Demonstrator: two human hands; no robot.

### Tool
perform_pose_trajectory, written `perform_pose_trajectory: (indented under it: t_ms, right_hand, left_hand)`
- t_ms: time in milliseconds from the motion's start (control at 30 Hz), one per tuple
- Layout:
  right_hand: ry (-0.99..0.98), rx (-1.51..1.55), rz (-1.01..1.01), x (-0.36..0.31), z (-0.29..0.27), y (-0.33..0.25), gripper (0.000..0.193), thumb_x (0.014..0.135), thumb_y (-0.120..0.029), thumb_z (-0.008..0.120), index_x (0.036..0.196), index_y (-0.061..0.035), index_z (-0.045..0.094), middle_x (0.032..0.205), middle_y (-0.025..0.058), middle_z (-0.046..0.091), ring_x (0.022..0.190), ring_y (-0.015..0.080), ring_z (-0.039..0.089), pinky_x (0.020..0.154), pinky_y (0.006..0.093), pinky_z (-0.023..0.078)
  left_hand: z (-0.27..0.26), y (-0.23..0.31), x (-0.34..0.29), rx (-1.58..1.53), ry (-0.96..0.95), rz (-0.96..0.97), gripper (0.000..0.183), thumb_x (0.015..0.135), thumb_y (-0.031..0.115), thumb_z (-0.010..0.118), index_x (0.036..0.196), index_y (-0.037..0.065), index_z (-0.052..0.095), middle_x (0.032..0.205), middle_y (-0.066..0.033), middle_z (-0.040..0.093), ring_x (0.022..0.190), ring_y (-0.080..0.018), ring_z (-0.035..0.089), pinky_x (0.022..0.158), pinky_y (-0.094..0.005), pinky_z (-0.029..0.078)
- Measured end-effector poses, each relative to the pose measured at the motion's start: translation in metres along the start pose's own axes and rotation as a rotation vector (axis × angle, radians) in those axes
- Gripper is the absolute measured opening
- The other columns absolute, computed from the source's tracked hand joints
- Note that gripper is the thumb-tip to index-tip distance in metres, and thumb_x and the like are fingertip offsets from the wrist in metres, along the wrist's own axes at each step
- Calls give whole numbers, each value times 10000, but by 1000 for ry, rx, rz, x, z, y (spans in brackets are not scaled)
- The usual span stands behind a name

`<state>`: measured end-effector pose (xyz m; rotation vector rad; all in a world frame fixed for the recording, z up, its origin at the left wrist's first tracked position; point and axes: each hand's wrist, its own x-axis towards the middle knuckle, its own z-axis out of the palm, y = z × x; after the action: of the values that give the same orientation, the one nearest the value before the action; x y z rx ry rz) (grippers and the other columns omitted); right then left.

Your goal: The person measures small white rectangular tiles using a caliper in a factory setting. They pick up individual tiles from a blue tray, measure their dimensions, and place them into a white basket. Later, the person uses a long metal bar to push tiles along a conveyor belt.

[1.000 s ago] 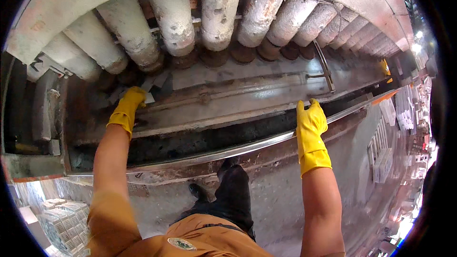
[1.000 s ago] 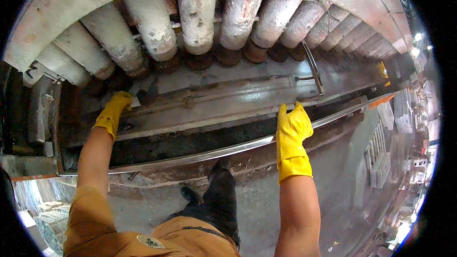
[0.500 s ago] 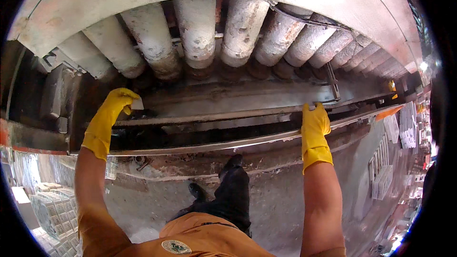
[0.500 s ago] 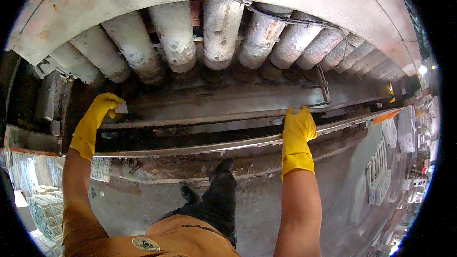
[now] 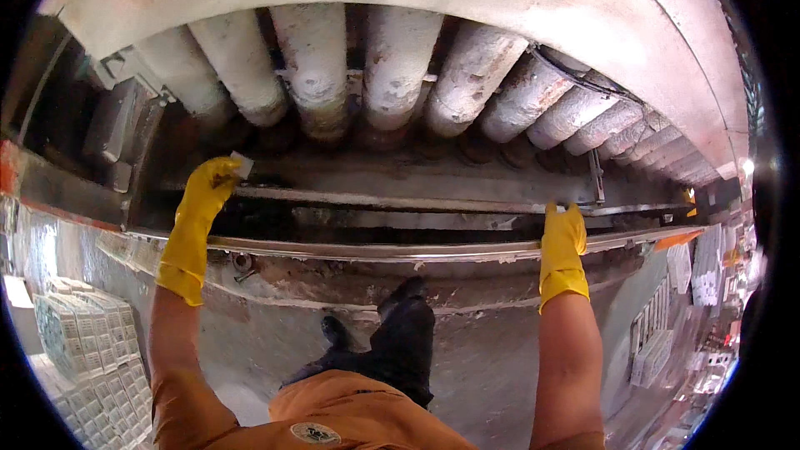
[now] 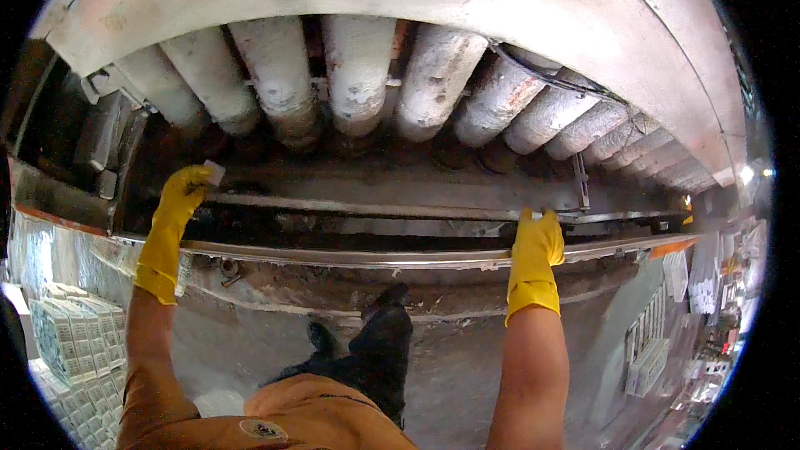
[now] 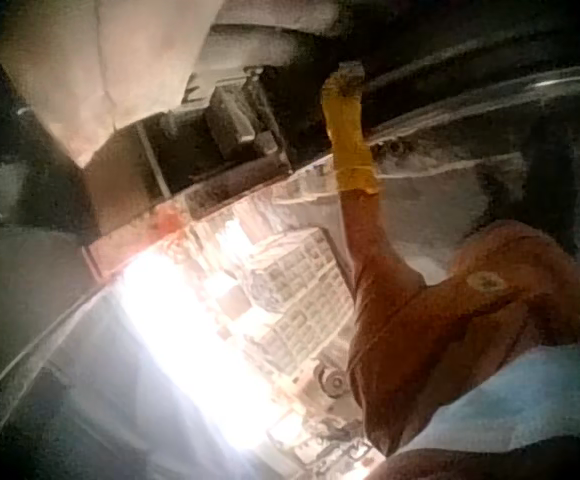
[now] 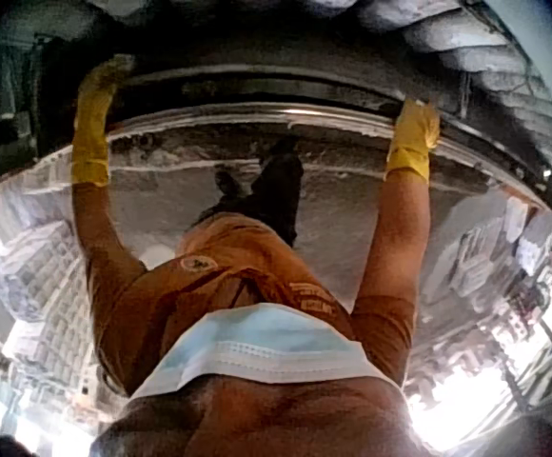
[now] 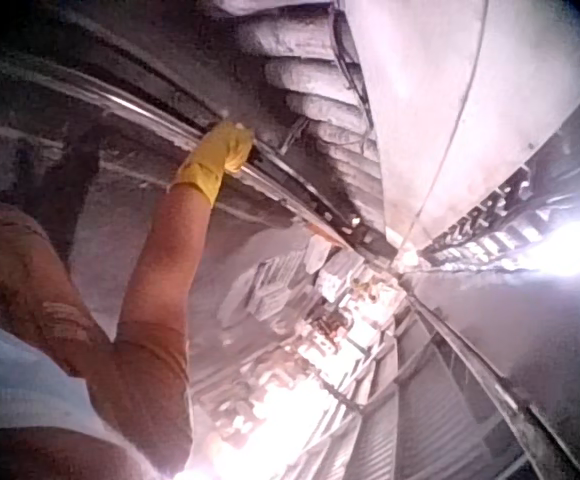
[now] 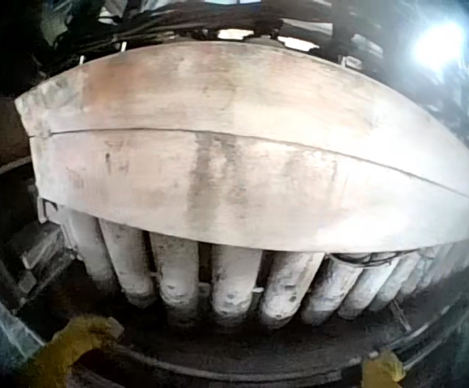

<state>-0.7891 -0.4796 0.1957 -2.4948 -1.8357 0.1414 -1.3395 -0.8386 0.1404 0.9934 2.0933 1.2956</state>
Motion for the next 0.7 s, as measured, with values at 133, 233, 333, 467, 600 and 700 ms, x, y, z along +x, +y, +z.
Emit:
perform_pose_trajectory:
  t_ms: [133, 233, 333, 467, 600, 700]
  right_hand:
    - [11, 2, 0, -6, 2, 18, 613, 917, -560, 618, 1366, -143, 628, 1319, 126, 685, 1198, 367, 651, 942, 534, 498]
    - [13, 9, 15, -18, -1, 24, 609, 914, -558, 619, 1358, -141, 634, 1318, 131, 685, 1195, 367, 652, 935, 538, 499]
    - [-9, 6, 5, -27, -2, 31, 618, 912, -557, 620, 1362, -134, 631, 1330, 137, 678, 1194, 370, 651, 929, 537, 499]
    - [18, 14, -24, -33, 4, 52, 626, 911, -555, 616, 1359, -118, 633, 1343, 142, 671, 1191, 377, 651, 928, 531, 496]
    - [30, 78, -42, -44, 2, 71, 621, 909, -532, 616, 1340, -87, 640, 1316, 171, 679, 1190, 393, 647, 953, 522, 491]
    - [45, 137, -96, -49, 8, 82, 621, 909, -517, 614, 1335, -66, 640, 1302, 193, 681, 1193, 400, 643, 973, 514, 486]
  left_hand:
    - [5, 13, -11, -22, 129, -70, 290, 885, -39, 682, 1161, 44, 714, 1069, -52, 742, 955, -133, 675, 848, -277, 533]
    - [4, 16, -25, 1, 168, -115, 243, 896, -6, 695, 1133, 37, 724, 1049, -51, 747, 952, -139, 678, 859, -277, 533]
    - [2, 11, -39, 17, 158, -187, 215, 894, 49, 731, 1109, 38, 732, 1023, -50, 752, 941, -146, 680, 866, -284, 533]
    - [10, 17, -57, 103, 187, -201, 222, 878, 133, 780, 1076, 46, 733, 989, -63, 753, 924, -165, 683, 861, -312, 534]
    - [13, 17, -73, 233, 224, -195, 228, 858, 146, 798, 1048, 45, 725, 999, -89, 750, 930, -203, 693, 862, -340, 533]
    - [9, 6, -85, 354, 247, -96, 247, 843, 90, 784, 1070, 33, 704, 1016, -95, 748, 946, -222, 700, 864, -342, 534]
